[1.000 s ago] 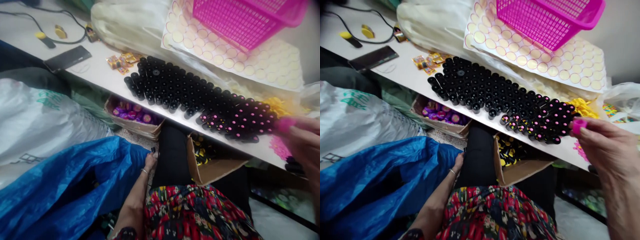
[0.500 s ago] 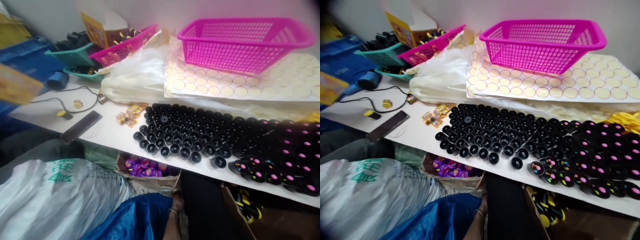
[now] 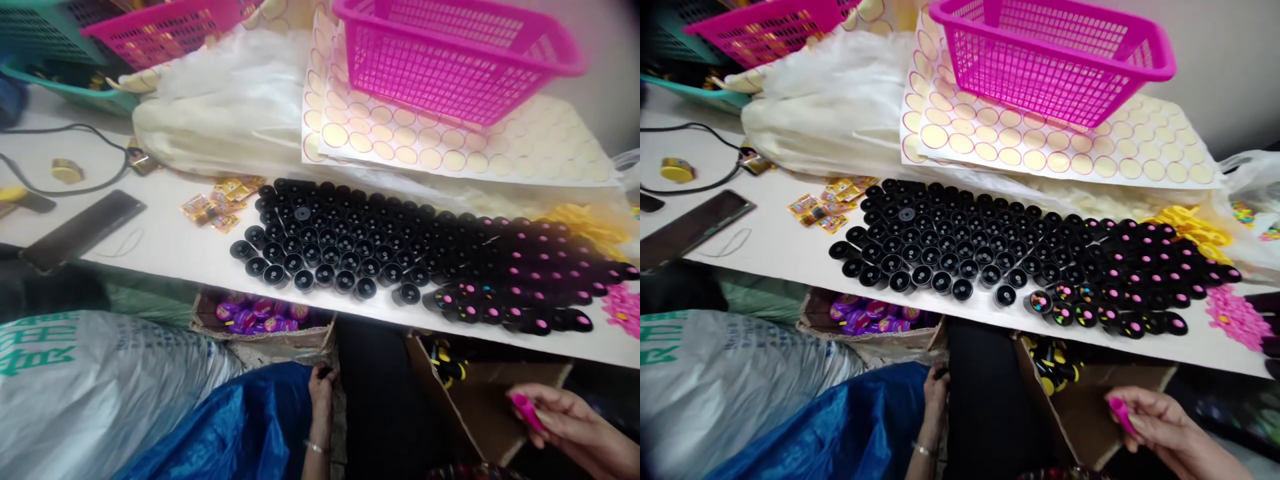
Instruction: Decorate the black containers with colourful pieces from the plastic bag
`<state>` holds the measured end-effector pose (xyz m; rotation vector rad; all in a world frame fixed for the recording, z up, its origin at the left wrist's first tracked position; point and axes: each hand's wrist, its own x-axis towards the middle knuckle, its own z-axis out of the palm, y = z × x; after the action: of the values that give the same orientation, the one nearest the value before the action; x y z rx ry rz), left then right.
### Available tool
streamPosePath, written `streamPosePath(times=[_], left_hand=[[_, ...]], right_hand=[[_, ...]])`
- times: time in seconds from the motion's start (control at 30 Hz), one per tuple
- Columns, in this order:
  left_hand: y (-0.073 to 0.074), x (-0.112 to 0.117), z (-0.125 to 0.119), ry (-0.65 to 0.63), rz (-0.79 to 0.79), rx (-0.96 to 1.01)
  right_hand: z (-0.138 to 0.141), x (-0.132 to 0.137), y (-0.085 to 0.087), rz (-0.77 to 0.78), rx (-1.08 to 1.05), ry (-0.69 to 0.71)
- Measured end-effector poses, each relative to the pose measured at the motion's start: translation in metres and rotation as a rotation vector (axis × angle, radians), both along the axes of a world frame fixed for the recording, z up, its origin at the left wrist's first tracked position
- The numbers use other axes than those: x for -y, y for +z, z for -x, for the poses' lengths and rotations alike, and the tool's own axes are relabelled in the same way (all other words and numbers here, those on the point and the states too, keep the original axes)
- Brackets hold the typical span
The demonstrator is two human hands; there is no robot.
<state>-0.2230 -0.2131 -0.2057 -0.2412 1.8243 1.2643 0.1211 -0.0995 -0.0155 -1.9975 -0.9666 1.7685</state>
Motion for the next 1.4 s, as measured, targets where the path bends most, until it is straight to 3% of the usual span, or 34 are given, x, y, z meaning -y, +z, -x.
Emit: streamPosePath(times=[0.07,0.17,0.3,0.37,0.43,0.6,0.77,1.17,1.4], left_hand=[[0.026,0.018,-0.001,0.09,-0.097,0.088],[0.088,0.031,0.007,0.301,-0.433,0.344],[0.171,0.015,0.022,0.271,-0.699,0.414],[0.197,0.002,0.025,0.236,-0.793,0.362],[0.212,-0.009,0.023,0.172,-0.846,0.307],[0.23,-0.027,0.013,0.035,-0.854,0.148],[0.24,-0.042,0.01,-0.005,-0.876,0.204],[0.231,-0.089,-0.028,0.031,-0.767,-0.375],[0.229,-0.108,-0.053,-0.036,-0.771,-0.461]], right_hand=[[-0.002,-0.003,0.005,0.061,-0.114,-0.022],[-0.003,-0.001,0.01,0.058,-0.154,-0.07],[-0.001,0.004,0.011,0.056,-0.201,-0.067],[0.0,0.005,0.012,0.068,-0.226,-0.068],[0.0,0.006,0.013,0.066,-0.249,-0.084],[-0.004,0.013,0.005,0.033,-0.285,-0.134],[-0.011,0.023,-0.002,0.015,-0.376,-0.191],[-0.011,0.01,0.003,0.002,-0.624,0.035],[-0.016,0.012,0.004,-0.043,-0.647,0.062]])
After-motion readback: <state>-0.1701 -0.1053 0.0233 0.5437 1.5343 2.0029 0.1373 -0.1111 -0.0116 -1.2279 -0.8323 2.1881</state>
